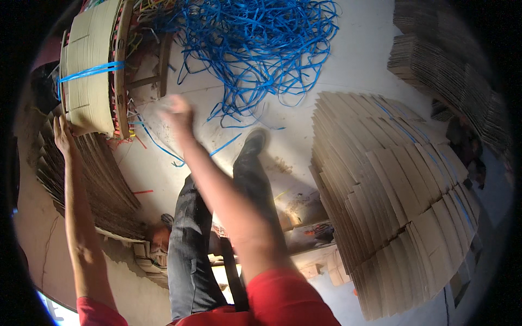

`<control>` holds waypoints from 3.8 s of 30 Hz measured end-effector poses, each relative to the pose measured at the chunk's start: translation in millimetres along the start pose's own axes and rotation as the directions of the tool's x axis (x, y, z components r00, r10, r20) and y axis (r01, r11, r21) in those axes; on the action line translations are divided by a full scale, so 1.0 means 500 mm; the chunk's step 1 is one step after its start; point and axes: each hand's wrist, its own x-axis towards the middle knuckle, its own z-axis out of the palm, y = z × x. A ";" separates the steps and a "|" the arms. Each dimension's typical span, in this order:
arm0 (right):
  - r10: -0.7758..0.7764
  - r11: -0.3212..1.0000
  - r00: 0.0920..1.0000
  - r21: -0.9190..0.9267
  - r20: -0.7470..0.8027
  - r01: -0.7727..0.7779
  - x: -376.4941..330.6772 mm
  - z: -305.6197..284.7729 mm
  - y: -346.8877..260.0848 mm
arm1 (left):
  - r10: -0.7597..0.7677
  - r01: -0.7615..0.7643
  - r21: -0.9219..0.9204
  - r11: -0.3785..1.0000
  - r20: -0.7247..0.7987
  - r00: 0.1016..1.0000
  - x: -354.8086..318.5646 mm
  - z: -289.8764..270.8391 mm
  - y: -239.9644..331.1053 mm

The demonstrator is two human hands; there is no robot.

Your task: The person removes blue plastic straps from a stack of flat cardboard sheets, then lifts and aligns the sheets into a neat pile on a workbench. The person repeatedly adjusts the stack to ensure even edges and stable placement.

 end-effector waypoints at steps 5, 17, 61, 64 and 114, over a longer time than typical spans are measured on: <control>-0.288 0.151 0.929 -0.969 -0.232 -0.195 0.111 -0.370 -0.087 | -0.181 0.127 -0.361 0.924 -0.118 0.976 -0.145 -0.019 0.395; -0.147 0.590 0.923 -0.717 0.355 0.370 0.239 -0.440 -0.057 | -0.193 0.722 -0.393 0.569 0.790 0.582 -0.401 0.028 0.728; 0.030 0.860 0.974 -0.502 0.224 0.089 -0.383 -0.238 -0.419 | -0.209 0.490 -0.854 -0.173 0.518 0.829 -0.210 -0.802 0.777; 0.112 0.954 0.984 -0.292 0.136 -0.068 -0.403 -0.290 -0.492 | -0.242 0.390 -0.905 -0.168 0.421 0.874 -0.218 -0.879 0.714; 0.327 0.894 0.503 -0.090 0.800 -0.438 -0.707 0.071 -0.530 | -0.201 0.675 -0.544 0.499 0.685 0.700 -0.293 -0.852 0.800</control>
